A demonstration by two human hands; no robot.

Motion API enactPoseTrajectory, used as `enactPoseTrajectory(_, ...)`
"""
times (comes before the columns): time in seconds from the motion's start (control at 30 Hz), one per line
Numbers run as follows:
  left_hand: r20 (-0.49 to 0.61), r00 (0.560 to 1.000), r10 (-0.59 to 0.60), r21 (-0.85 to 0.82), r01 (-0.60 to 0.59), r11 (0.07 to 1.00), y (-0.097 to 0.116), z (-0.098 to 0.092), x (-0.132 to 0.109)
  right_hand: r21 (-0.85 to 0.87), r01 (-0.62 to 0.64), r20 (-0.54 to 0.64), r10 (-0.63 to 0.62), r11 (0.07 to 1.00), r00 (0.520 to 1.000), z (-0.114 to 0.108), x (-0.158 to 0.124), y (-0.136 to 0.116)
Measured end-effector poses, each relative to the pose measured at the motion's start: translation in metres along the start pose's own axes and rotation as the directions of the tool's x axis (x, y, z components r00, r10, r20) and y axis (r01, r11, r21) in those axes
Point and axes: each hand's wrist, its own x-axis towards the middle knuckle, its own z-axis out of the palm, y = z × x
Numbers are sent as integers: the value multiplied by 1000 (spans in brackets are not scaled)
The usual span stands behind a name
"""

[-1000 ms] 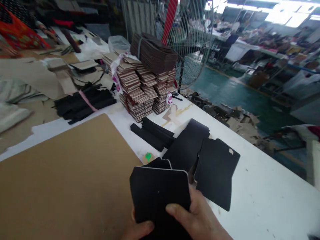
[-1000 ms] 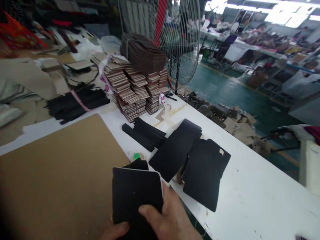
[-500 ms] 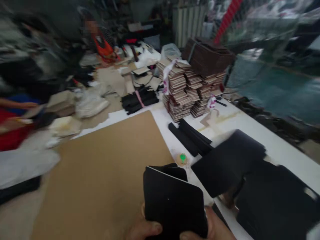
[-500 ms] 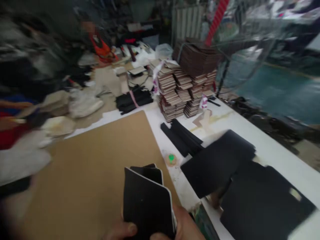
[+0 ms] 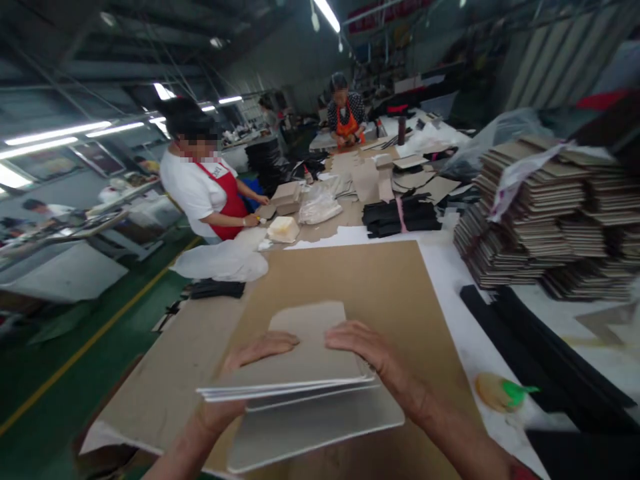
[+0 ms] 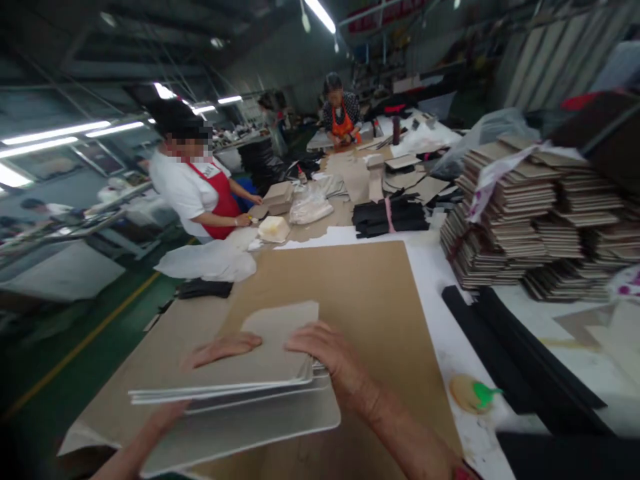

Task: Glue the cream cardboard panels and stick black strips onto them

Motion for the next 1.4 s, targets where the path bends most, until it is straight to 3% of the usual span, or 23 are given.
enactPoseTrajectory(0.07, 209, 975, 75, -326, -3, 945, -31, -2, -27, -149, 51, 83, -39, 987, 996, 25, 7, 45)
enactPoseTrajectory(0.13, 282, 958, -56, -263, 133, 956, -57, 18, -66, -330, -52, 246, 139, 943, 959, 51, -2, 89)
enactPoseTrajectory(0.2, 409, 888, -211, -179, 305, 935, -77, 48, -110, -504, -173, 372, 393, 846, 841, 74, -22, 124)
enactPoseTrajectory(0.3, 443, 837, -321, -158, 426, 891, -97, 85, -163, -598, -228, 426, 545, 768, 722, 95, -55, 152)
enactPoseTrajectory(0.4, 388, 819, -422, -146, 507, 850, -112, 99, -188, -629, -279, 374, 597, 726, 710, 103, -78, 159)
enactPoseTrajectory(0.53, 203, 759, -618, -79, 642, 763, -124, 110, -192, -537, -478, 200, 655, 695, 728, 104, -83, 157)
enactPoseTrajectory(0.67, 42, 661, -750, 1, 750, 661, -120, 140, -186, -345, -697, 32, 750, 629, 661, 107, -65, 150)
enactPoseTrajectory(0.77, -4, 628, -778, 40, 778, 628, -108, 161, -177, -296, -731, 33, 771, 615, 635, 116, -41, 148)
enactPoseTrajectory(0.87, -25, 620, -784, 65, 784, 618, -98, 170, -168, -254, -748, 33, 778, 613, 627, 133, -11, 157)
enactPoseTrajectory(1.07, -40, 626, -779, 102, 778, 620, -97, 170, -163, -270, -792, -119, 797, 547, 592, 160, 35, 206)
enactPoseTrajectory(1.23, -34, 622, -783, 113, 780, 615, -97, 169, -163, -264, -752, -98, 759, 604, 644, 163, 48, 226)
enactPoseTrajectory(1.4, -24, 614, -789, 142, 783, 605, -97, 168, -161, -184, -715, -84, 714, 674, 695, 172, 61, 214)
